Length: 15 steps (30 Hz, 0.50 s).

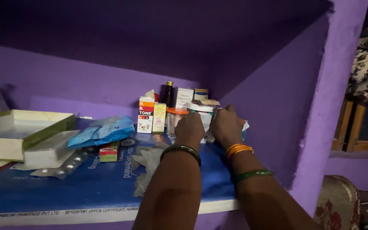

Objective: Organize and sort various medicine bottles and blister packs on a shelf.

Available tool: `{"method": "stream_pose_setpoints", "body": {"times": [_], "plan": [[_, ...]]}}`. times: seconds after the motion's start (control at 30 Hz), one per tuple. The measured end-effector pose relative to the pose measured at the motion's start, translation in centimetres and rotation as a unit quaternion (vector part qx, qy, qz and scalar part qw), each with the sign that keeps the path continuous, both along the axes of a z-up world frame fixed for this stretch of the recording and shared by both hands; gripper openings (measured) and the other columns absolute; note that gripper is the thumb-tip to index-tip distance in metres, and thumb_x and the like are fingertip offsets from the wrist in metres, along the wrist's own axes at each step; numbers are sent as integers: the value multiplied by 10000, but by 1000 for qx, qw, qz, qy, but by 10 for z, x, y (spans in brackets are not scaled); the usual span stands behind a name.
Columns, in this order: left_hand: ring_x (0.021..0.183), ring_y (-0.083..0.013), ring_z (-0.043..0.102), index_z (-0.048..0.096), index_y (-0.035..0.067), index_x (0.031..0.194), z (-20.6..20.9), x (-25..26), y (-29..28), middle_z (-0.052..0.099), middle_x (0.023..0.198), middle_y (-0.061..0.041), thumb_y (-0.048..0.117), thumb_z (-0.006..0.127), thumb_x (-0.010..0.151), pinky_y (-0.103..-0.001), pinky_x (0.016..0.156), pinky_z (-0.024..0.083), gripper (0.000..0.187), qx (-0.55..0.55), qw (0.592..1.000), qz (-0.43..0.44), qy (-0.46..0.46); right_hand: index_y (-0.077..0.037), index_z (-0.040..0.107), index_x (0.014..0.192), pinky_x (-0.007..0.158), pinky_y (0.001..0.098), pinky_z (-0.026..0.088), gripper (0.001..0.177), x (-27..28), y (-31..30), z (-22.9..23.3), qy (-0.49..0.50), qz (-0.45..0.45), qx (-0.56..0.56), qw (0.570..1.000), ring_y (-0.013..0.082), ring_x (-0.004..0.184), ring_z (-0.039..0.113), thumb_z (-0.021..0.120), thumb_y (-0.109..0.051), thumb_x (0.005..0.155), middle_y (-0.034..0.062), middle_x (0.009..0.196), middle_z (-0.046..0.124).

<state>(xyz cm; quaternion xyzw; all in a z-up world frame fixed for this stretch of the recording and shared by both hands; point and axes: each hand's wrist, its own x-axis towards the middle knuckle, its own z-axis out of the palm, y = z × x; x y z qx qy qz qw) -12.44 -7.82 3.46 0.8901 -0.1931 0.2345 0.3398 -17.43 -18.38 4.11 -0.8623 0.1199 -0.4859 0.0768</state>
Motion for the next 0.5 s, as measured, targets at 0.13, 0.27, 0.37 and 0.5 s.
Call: {"method": "stream_pose_setpoints", "body": {"times": [0.13, 0.27, 0.37, 0.5], "plan": [[1231, -342, 638, 702, 78, 1210, -2, 1, -1, 652, 1304, -176, 145, 599, 979, -472, 970, 562, 261, 14, 1000, -8, 12, 20, 717, 1116, 935, 538, 514, 295, 12, -14, -4, -26, 32, -19, 999, 458, 1056, 658, 626, -59, 847, 276, 1339, 516], [1231, -353, 638, 727, 85, 1191, -8, 5, -1, 678, 1281, -186, 119, 586, 973, -482, 998, 538, 263, -10, 999, -27, -35, 67, 722, 1041, 958, 482, 533, 219, 17, -12, -5, -3, 44, -32, 998, 470, 1053, 662, 621, -31, 872, 287, 1430, 454], [1228, -352, 630, 716, 92, 1188, -4, -4, 3, 667, 1277, -176, 127, 577, 976, -496, 995, 533, 256, -16, 999, -29, -3, 77, 730, 971, 962, 478, 520, 183, 12, -7, 0, -3, 48, -63, 997, 476, 1043, 656, 647, -15, 838, 305, 1456, 432], [1208, -351, 652, 717, 75, 1185, -7, -2, 2, 689, 1254, -187, 157, 555, 1014, -495, 993, 537, 249, -12, 999, -35, -24, 74, 712, 977, 958, 475, 533, 162, 34, -26, -5, -4, 49, -93, 994, 458, 1023, 674, 649, -9, 853, 315, 1323, 534]]}}
